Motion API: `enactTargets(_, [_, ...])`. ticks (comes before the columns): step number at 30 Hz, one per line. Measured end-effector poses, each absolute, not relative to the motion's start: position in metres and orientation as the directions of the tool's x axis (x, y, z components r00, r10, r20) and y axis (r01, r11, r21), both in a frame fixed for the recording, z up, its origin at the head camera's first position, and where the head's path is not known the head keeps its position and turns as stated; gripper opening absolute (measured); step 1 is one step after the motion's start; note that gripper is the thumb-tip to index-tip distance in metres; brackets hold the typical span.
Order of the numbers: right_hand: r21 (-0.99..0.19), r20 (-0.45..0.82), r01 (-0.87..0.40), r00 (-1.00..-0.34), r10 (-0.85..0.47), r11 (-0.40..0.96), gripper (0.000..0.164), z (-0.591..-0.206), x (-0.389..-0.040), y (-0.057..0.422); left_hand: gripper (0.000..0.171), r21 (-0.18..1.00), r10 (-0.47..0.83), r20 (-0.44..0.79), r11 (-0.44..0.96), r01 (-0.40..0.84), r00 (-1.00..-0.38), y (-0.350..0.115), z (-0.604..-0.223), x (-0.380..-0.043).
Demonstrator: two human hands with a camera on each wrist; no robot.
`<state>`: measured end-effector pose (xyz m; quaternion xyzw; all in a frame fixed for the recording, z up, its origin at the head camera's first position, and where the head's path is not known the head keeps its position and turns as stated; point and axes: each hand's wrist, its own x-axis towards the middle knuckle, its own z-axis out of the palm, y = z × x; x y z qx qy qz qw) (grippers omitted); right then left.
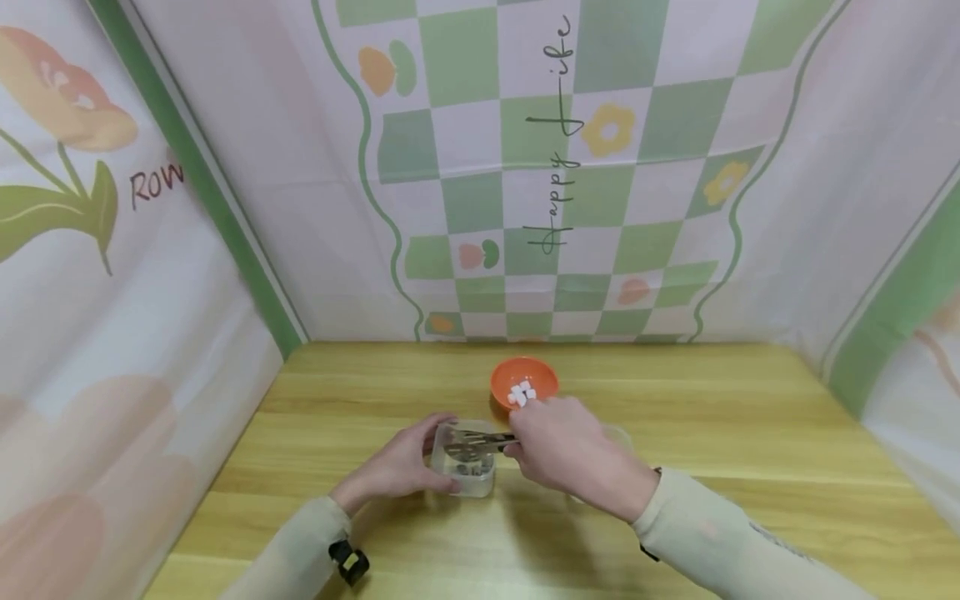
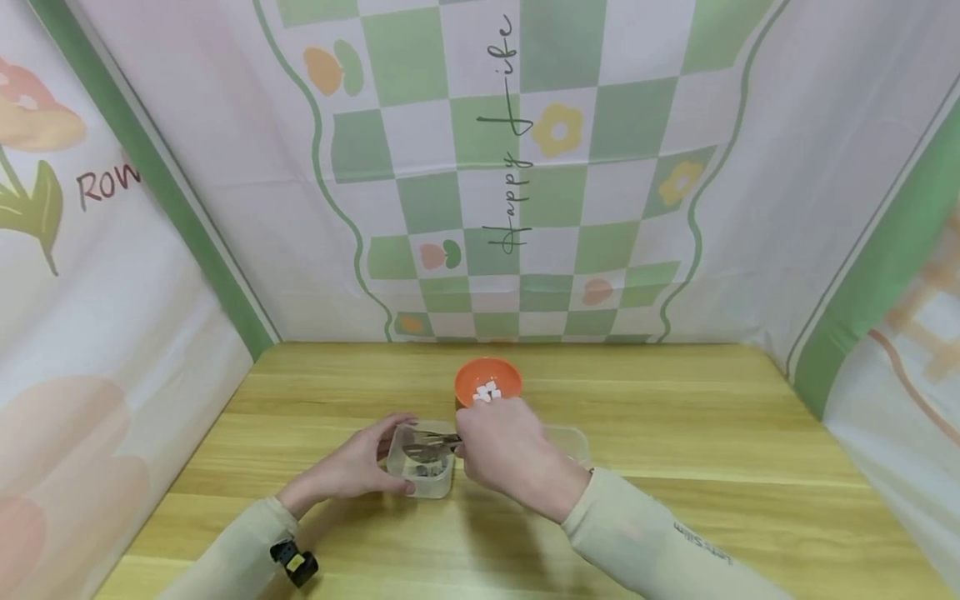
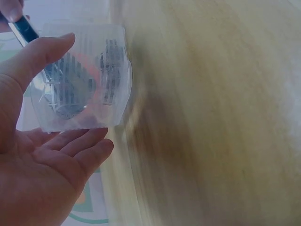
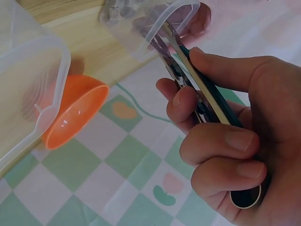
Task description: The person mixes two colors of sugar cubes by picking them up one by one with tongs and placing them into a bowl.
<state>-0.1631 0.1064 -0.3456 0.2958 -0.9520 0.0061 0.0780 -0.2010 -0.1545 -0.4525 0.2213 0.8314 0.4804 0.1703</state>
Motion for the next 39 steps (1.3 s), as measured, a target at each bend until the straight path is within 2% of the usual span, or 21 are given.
enactTargets(4, [0.04,0.168,-0.574,-0.803,-0.572,0.818,0.04,-0.345,-0.166,0.104,0.098,0.877,0.537,-0.065,0.433,0.208,-0.841,-0.155,-0.451,-0.201])
enactTargets(11, [0.073,0.121,-0.563,-0.815,-0.567,0.823,0.037,-0.344,-0.168,0.098,0.098,0.876,0.535,-0.072,0.438,0.203,-0.842,-0.155,-0.451,-0.201])
enactTargets(19, [0.157,0.153,-0.578,-0.787,-0.598,0.801,0.034,-0.345,-0.167,0.094,0.098,0.87,0.536,-0.071,0.446,0.211,-0.841,-0.155,-0.45,-0.2])
enactTargets(28, [0.195,0.159,-0.582,-0.775,-0.611,0.789,0.032,-0.353,-0.169,0.092,0.099,0.874,0.533,-0.078,0.444,0.2,-0.842,-0.155,-0.451,-0.199])
enactTargets(39, [0.103,0.099,-0.537,-0.832,-0.546,0.837,0.036,-0.357,-0.17,0.098,0.098,0.885,0.55,-0.063,0.416,0.208,-0.833,-0.155,-0.453,-0.2])
